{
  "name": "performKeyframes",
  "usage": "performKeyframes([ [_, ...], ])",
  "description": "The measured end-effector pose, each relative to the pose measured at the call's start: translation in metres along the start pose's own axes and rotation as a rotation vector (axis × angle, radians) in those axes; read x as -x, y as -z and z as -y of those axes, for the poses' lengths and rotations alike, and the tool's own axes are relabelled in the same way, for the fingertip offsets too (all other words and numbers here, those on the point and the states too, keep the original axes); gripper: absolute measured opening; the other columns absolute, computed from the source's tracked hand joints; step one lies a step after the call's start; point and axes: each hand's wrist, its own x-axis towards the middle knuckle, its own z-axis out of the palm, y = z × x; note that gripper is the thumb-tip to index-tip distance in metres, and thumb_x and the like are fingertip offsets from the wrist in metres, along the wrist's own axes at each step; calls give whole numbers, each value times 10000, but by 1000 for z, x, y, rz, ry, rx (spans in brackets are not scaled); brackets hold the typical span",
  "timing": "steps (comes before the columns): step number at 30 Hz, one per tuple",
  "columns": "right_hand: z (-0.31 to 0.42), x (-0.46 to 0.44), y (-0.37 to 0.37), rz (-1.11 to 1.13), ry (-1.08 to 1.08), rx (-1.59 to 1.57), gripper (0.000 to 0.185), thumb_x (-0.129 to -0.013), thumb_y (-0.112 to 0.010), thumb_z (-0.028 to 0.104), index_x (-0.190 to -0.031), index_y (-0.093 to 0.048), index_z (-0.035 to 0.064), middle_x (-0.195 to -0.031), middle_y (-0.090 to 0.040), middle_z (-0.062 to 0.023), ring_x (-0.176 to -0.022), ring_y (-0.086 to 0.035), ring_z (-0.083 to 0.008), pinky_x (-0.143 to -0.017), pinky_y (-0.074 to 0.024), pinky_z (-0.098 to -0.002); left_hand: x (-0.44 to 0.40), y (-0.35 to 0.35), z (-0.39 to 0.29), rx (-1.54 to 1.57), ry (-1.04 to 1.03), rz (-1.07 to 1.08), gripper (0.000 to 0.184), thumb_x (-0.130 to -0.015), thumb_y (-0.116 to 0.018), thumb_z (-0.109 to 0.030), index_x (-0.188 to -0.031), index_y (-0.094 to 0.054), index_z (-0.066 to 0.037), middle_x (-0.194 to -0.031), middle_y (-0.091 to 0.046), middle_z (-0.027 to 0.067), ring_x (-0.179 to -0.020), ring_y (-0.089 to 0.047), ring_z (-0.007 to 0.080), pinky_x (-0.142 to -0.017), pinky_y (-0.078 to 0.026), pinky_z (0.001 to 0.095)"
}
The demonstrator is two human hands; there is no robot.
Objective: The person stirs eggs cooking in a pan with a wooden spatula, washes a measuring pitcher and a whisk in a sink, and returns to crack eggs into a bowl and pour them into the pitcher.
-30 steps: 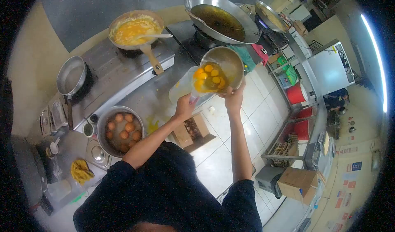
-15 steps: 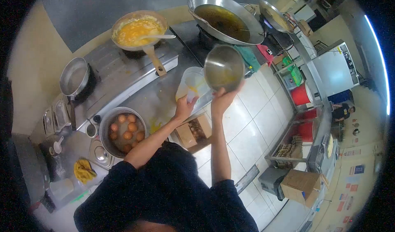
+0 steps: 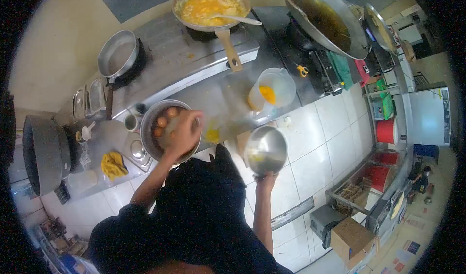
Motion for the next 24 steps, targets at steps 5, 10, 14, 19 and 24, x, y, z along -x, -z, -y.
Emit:
performKeyframes([
  [5, -15, 23, -38, 266, -149, 184, 334, -904, -408, 155, -1236, -372, 126, -979, -523, -86, -709, -533, -174, -505, -420, -283, 42, 21, 127, -657, 179, 95, 481, -840, -566, -438, -1145, -578, -67, -1347, -378, 151, -1299, -261, 347, -975, -341, 556],
  [10, -55, -37, -120, 401, -46, 65, 430, -894, -384, 90, -1308, -282, 145, -1087, -497, -100, -834, -539, -216, -583, -461, -306, 28, 20, 117, -607, 264, 216, 601, -792, -575, -521, -1191, -561, -72, -1411, -335, 135, -1339, -207, 341, -1027, -258, 601],
  [14, -75, -76, -170, 508, 41, 35, 498, -906, -372, 73, -1363, -193, 156, -1155, -470, -137, -856, -555, -250, -629, -494, -319, 36, 7, 113, -844, 76, 219, 711, -727, -634, -508, -1254, -473, -59, -1238, -514, 177, -1239, -398, 335, -1050, -169, 609],
  [19, -48, -50, -189, 597, -16, 123, 669, -890, -489, 93, -1430, -98, 149, -1197, -459, -176, -953, -566, -267, -743, -502, -329, 23, -6, 107, -555, 233, 48, 737, -751, -647, -427, -1295, -358, -24, -1008, -636, 219, -982, -608, 357, -1031, -258, 540],
  [24, -18, 11, -182, 600, 1123, 842, 396, -797, -607, 82, -1177, -497, 69, -1032, -552, -141, -917, -565, -253, -830, -432, -377, 10, -2, 92, -361, 338, 120, 599, -820, -586, -357, -1288, -383, -44, -973, -644, 224, -910, -622, 387, -958, -381, 483],
])
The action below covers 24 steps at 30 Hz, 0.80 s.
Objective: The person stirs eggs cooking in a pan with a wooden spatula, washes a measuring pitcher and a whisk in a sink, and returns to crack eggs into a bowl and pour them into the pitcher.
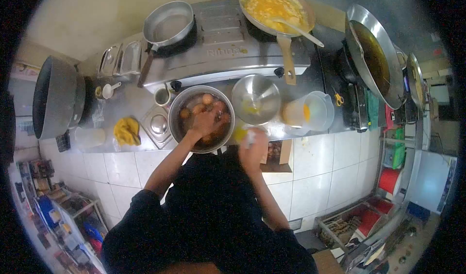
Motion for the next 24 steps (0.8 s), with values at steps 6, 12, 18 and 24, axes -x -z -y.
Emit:
performKeyframes([
  [6, 25, -14, -64, 1077, 538, 529, 188, -807, -535, 174, -927, -666, 114, -978, -622, -117, -904, -613, -266, -776, -464, -411, -28, -59, 63, 181, -428, 15, 439, -832, -572, -245, -1232, -480, -88, -1074, -617, 203, -987, -596, 363, -891, -447, 429],
  [12, 0, -21, -106, 1185, 467, 722, 230, -868, -474, 173, -995, -651, 98, -958, -639, -175, -805, -657, -313, -682, -527, -439, -29, 6, 36, 339, -265, 239, 414, -824, -595, -227, -1211, -523, -97, -1129, -599, 153, -1020, -579, 329, -919, -437, 411],
  [18, -53, -2, -148, 991, 511, 361, 279, -828, -495, 181, -1041, -641, 75, -1000, -640, -206, -855, -651, -336, -732, -526, -447, -29, 9, 18, 201, -134, 178, 568, -791, -596, -429, -1225, -548, -65, -1277, -530, 174, -1141, -536, 315, -967, -401, 417],
  [24, 42, -42, -60, 1230, 337, 395, 345, -793, -582, 205, -1107, -603, 65, -1052, -619, -211, -945, -620, -356, -790, -510, -431, -67, -45, 49, 96, -397, 180, 403, -815, -576, -360, -1091, -605, -68, -1105, -602, 141, -1014, -567, 295, -910, -433, 385],
])
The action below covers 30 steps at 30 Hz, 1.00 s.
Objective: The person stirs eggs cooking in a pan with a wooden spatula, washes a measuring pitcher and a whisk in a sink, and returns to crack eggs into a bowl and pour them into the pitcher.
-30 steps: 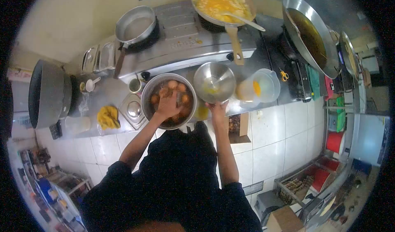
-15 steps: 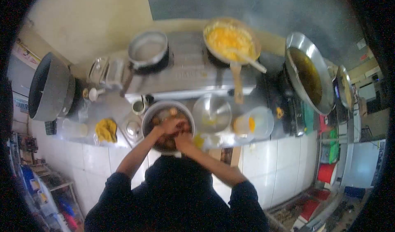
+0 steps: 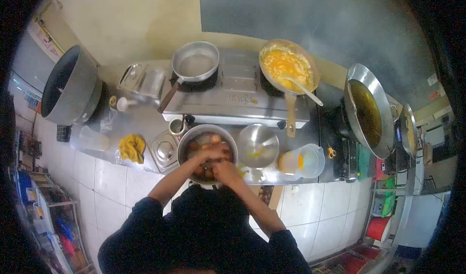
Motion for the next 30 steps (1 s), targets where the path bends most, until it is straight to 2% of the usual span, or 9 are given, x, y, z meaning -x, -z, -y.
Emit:
performKeyframes([
  [4, -2, 25, 7, -399, 72, -557, 367, -767, -698, 158, -1099, -581, 55, -1018, -623, -153, -987, -612, -241, -829, -495, -344, 30, 7, -8, 710, 80, -164, 301, -847, -560, -301, -1078, -566, -109, -982, -594, 83, -892, -561, 218, -808, -464, 339],
  [6, -4, 19, 0, -390, 56, -995, 405, -812, -691, 88, -1179, -522, 67, -1076, -580, -62, -1017, -559, -134, -847, -483, -285, 53, 22, -20, 1309, 407, -310, 249, -925, -471, -290, -1109, -511, -127, -1020, -541, 8, -916, -505, 190, -839, -432, 330],
  [9, 7, 9, -2, -598, 73, -1120, 451, -779, -720, 108, -1190, -535, 75, -1165, -575, -80, -1050, -578, -200, -862, -491, -328, 85, 44, -45, 1470, 390, -515, 359, -977, -355, -406, -1204, -464, -150, -1036, -523, 19, -887, -493, 190, -820, -438, 337],
  [13, 28, 3, 15, -941, 244, -547, 452, -769, -721, 96, -1187, -551, 80, -1177, -576, -110, -1051, -583, -267, -886, -479, -355, 109, 44, -52, 1488, 331, -544, 487, -988, -244, -490, -1257, -450, -139, -1118, -529, 42, -968, -511, 179, -812, -447, 325],
  [15, 32, 1, 18, -1054, 343, -308, 467, -757, -720, 88, -1194, -557, 75, -1210, -560, -137, -1074, -562, -316, -912, -462, -377, 105, 49, -70, 1635, 296, -684, 550, -982, -210, -524, -1283, -428, -119, -1068, -560, 34, -861, -531, 144, -687, -448, 269],
  [18, 37, -7, 21, -917, 273, -331, 502, -757, -719, 88, -1227, -541, 77, -1243, -547, -137, -1093, -551, -307, -928, -454, -376, 97, 61, -92, 1573, 244, -676, 606, -971, -187, -549, -1299, -424, -98, -1280, -503, 62, -1128, -507, 154, -816, -450, 285],
  [25, 18, 8, 36, -965, 234, -346, 483, -812, -661, 66, -1268, -505, 91, -1241, -534, -133, -1128, -531, -274, -947, -440, -358, 74, 67, -108, 1490, 165, -643, 444, -989, -320, -408, -1288, -429, -98, -1216, -514, 54, -966, -544, 142, -772, -451, 273],
  [27, 1, 3, 32, -882, 259, -1181, 504, -848, -619, 51, -1318, -446, 109, -1189, -547, -119, -1132, -525, -234, -939, -443, -332, 69, 74, -110, 1285, 206, -604, 361, -949, -435, -270, -1261, -430, -88, -1198, -504, 74, -925, -552, 145, -767, -462, 276],
  [30, -48, 15, 47, -745, 234, -1370, 499, -857, -571, 12, -1297, -357, 107, -1109, -553, -126, -986, -573, -192, -863, -464, -323, 49, 81, -110, 1273, 215, -504, 343, -911, -497, -210, -1220, -431, -78, -1124, -516, 86, -861, -554, 142, -739, -464, 272],
])
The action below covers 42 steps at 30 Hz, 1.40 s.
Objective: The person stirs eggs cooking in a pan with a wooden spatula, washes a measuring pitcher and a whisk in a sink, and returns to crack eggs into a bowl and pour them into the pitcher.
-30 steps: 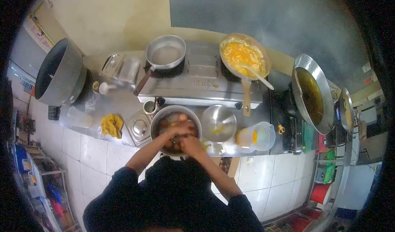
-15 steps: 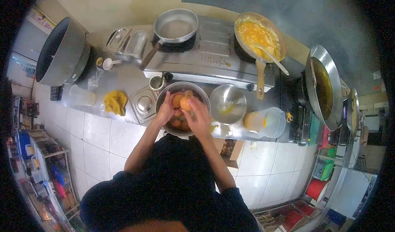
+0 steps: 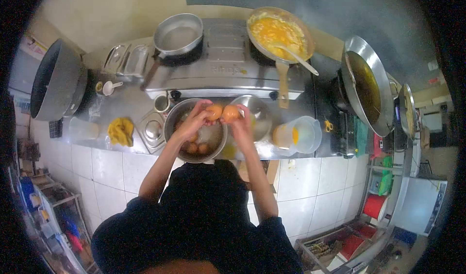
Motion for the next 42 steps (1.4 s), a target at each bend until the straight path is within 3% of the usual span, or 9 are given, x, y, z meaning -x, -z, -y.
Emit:
performKeyframes([
  [1, 5, -4, 13, 42, -155, -188, 475, -850, -560, 9, -1265, -346, 99, -1095, -552, -130, -927, -582, -180, -844, -457, -326, -10, -4, -1, -3, 2, 14, 343, -911, -497, -210, -1220, -431, -78, -1124, -516, 86, -861, -554, 142, -739, -464, 272],
  [5, 22, -19, 42, 18, -112, 245, 545, -811, -612, -17, -1238, -298, 110, -999, -554, -119, -790, -588, -165, -741, -496, -298, -54, -25, -4, -106, -47, 210, 310, -903, -508, -231, -1167, -432, -86, -992, -536, 67, -765, -534, 121, -670, -443, 245],
  [14, 16, -21, 81, 0, -11, 346, 577, -812, -677, 30, -1334, -435, 85, -1143, -519, -50, -1012, -561, -151, -857, -477, -262, -113, -51, -12, -748, -39, 414, 349, -835, -660, -345, -1009, -602, -48, -776, -604, 26, -736, -553, 100, -661, -457, 262],
  [16, 15, -19, 85, -12, -50, 232, 582, -827, -657, 10, -1356, -424, 81, -1160, -517, -44, -1013, -569, -149, -855, -479, -251, -123, -46, -3, -778, -456, 468, 412, -790, -713, -388, -970, -642, -25, -847, -655, 34, -760, -577, 115, -671, -470, 289],
  [17, 14, -18, 89, -2, -67, 277, 547, -829, -654, 7, -1334, -457, 78, -1169, -528, -52, -1028, -567, -148, -856, -483, -252, -125, -45, -4, -781, -450, 475, 412, -790, -713, -388, -970, -642, -25, -847, -655, 34, -760, -577, 115, -671, -470, 289],
  [22, 2, -19, 93, -49, 46, 373, 459, -804, -677, 23, -1246, -564, 76, -1193, -565, -95, -1074, -568, -180, -851, -512, -279, -128, -53, -17, -1210, -396, 568, 521, -696, -703, -564, -904, -681, -87, -794, -660, 120, -722, -635, 304, -676, -503, 387],
  [28, -13, -23, 104, -21, 138, 468, 421, -779, -660, -33, -1180, -618, 87, -1250, -544, -76, -1082, -564, -166, -809, -538, -250, -131, -56, -13, -1466, -578, 516, 427, -678, -693, -491, -895, -691, -122, -761, -665, 110, -724, -639, 315, -658, -507, 409],
  [37, -19, -22, 111, -9, 219, 677, 469, -733, -668, -41, -1178, -619, 96, -1242, -545, -96, -1079, -578, -208, -821, -547, -275, -136, -44, -10, -1493, -724, 452, 477, -610, -707, -396, -1023, -664, -161, -886, -683, 82, -799, -647, 292, -700, -522, 395],
  [42, -13, -16, 78, -134, 375, 785, 438, -760, -666, 13, -1176, -582, 120, -1145, -548, -160, -996, -580, -349, -844, -498, -364, -122, -58, -14, -1440, -640, 447, 497, -614, -725, -493, -947, -680, -127, -840, -672, 104, -791, -635, 311, -690, -508, 396],
])
